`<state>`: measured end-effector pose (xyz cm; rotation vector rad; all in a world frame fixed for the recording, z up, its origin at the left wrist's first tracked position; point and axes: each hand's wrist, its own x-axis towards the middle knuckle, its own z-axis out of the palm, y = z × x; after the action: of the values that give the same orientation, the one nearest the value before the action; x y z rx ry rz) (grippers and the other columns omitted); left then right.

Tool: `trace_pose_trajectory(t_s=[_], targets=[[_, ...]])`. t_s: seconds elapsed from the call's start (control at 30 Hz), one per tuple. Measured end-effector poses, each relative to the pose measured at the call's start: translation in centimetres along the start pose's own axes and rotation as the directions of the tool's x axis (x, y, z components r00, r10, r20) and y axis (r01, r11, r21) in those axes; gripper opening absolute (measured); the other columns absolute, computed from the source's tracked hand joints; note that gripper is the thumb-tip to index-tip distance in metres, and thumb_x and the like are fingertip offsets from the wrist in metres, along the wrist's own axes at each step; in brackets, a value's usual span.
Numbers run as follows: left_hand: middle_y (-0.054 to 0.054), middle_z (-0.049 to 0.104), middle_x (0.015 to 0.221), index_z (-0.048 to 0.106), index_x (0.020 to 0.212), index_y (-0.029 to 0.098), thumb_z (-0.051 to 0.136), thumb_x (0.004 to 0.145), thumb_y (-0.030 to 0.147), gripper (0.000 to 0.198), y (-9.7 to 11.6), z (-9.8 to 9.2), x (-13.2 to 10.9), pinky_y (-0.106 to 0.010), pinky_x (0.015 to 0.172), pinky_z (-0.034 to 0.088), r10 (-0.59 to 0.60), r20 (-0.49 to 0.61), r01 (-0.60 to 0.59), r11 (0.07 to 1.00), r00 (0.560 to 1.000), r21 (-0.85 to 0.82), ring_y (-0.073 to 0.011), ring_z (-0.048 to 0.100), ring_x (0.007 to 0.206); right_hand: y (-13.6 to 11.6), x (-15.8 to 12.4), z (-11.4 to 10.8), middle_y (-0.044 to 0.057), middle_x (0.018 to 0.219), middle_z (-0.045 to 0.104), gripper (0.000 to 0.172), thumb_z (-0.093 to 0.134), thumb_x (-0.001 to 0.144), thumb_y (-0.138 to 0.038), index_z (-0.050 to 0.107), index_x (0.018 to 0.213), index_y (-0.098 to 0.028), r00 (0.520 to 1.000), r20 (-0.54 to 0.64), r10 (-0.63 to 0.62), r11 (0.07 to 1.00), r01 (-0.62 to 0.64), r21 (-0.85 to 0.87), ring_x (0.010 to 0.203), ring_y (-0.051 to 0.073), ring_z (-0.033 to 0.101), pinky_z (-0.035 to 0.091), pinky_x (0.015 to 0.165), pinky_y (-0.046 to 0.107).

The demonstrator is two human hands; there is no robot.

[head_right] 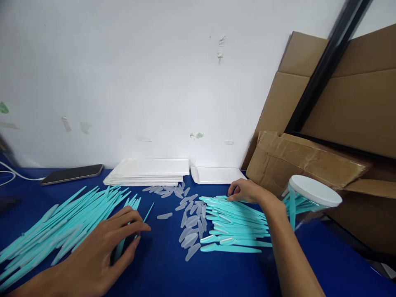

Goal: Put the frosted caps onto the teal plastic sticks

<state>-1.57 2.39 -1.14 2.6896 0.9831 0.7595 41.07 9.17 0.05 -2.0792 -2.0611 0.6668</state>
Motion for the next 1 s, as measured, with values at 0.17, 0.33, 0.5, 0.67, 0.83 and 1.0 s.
trace_pose_trajectory(t_s=[0.17,0.33,0.5,0.67,0.83,1.0], targets=[[-0.005,0.061,0.114,0.059,0.114,0.026,0.037,0.099,0.020,0.027,-0.1,0.4,-0.2,-0.029,0.090,0.054,0.070,0.104,-0.067,0.997,0.992,-0.031,-0.0181,0.060,0.103,0.4,0.8,0.8,0.007,0.083,0.075,0.042,0.076,0.067,-0.053,0.076,0.086,-0.017,0.998,0.022,-0.051,0.998,0.050,0.042,0.075,0.020,0.064,0.046,0.063,0.027],[-0.005,0.061,0.115,0.058,0.119,0.026,0.038,0.101,0.022,0.026,-1.6,0.8,0.2,-0.034,0.088,0.056,0.023,0.122,-0.039,0.990,0.992,0.135,-0.0202,0.062,0.102,-0.4,1.4,1.4,0.007,0.080,0.072,0.041,0.071,0.073,-0.055,0.071,0.083,-0.016,0.992,-0.056,-0.117,0.993,0.118,0.025,0.073,0.019,0.061,0.043,0.063,0.027],[-0.007,0.064,0.112,0.061,0.120,0.024,0.037,0.102,0.025,0.030,-2.0,0.9,0.1,-0.040,0.088,0.058,0.001,0.086,-0.020,0.976,0.996,0.216,-0.0225,0.064,0.100,-2.0,1.2,1.5,0.004,0.074,0.068,0.035,0.068,0.078,-0.052,0.068,0.082,-0.017,0.976,-0.114,-0.184,0.983,0.185,-0.008,0.068,0.017,0.057,0.038,0.059,0.027],[-0.004,0.037,0.159,0.032,0.154,0.033,0.047,0.100,0.039,0.056,-0.6,0.2,-0.6,-0.048,0.108,0.050,0.104,0.130,-0.137,0.951,0.986,0.278,-0.0308,0.046,0.139,-2.7,1.1,1.7,0.002,0.070,0.066,0.028,0.068,0.079,-0.047,0.068,0.080,-0.018,0.969,-0.131,-0.212,0.977,0.210,-0.027,0.065,0.015,0.056,0.037,0.058,0.026],[-0.004,0.021,0.164,0.010,0.160,0.031,0.045,0.102,0.043,0.069,-0.3,-0.2,-0.5,-0.048,0.109,0.048,0.201,0.226,-0.267,0.912,0.953,0.312,-0.0329,0.035,0.145,-2.7,0.9,1.5,0.001,0.072,0.067,0.026,0.066,0.083,-0.047,0.068,0.084,-0.020,0.959,-0.175,-0.222,0.975,0.218,-0.044,0.065,0.016,0.057,0.037,0.058,0.026],[0.003,0.029,0.161,0.012,0.158,0.034,0.040,0.105,0.041,0.060,-0.9,1.4,-0.6,-0.045,0.118,0.038,0.094,0.151,-0.137,0.942,0.984,0.306,-0.0259,0.032,0.148,-4.4,0.1,1.2,0.002,0.081,0.071,0.025,0.055,0.092,-0.044,0.063,0.093,-0.020,0.944,-0.216,-0.248,0.968,0.251,-0.014,0.067,0.016,0.064,0.041,0.063,0.027]])
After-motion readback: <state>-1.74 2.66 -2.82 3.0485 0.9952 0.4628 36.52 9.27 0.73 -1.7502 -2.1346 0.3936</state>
